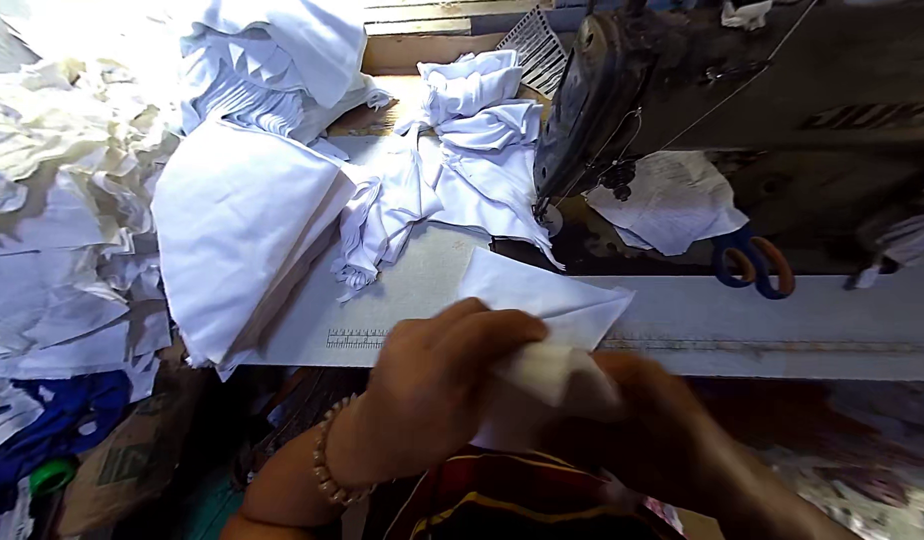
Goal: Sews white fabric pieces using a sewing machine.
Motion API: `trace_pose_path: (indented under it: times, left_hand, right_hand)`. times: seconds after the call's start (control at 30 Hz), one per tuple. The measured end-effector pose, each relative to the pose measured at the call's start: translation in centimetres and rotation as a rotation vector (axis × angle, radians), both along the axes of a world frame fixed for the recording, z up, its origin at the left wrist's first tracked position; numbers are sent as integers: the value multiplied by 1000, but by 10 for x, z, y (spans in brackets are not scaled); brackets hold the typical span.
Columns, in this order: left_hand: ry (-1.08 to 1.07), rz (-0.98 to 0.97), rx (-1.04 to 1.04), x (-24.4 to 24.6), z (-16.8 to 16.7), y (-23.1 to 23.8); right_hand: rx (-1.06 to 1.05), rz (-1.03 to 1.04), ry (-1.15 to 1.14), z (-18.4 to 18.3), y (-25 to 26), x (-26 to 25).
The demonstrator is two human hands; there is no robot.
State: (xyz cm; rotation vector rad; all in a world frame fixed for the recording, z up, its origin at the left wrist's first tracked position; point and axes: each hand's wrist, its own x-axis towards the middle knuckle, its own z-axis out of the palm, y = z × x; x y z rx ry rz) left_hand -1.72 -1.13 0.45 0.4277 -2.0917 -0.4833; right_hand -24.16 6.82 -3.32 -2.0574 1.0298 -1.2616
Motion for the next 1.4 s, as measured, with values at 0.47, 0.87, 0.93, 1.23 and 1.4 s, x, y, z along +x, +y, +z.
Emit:
trace_pose_path:
  times: [0.47, 0.87, 0.93, 1.23, 1.4]
  left_hand:
    - [-563, 163, 685, -31, -64, -96]
    - [-862, 365, 195, -46, -75, -88]
    - [-911, 389, 174, -49, -74, -86]
    - [-759, 333, -232, -76, -47, -85]
    - [-669, -169, -121, -107, -84, -130]
  right_hand:
    - [822, -338, 167, -32, -67, -69]
    - [506, -446, 319, -47, -61, -78]
    - [527, -436, 360, -46, -60, -77]
    - [-142, -442, 635, -51, -48, -44]
    - [-84, -167, 665, -77, -46, -35]
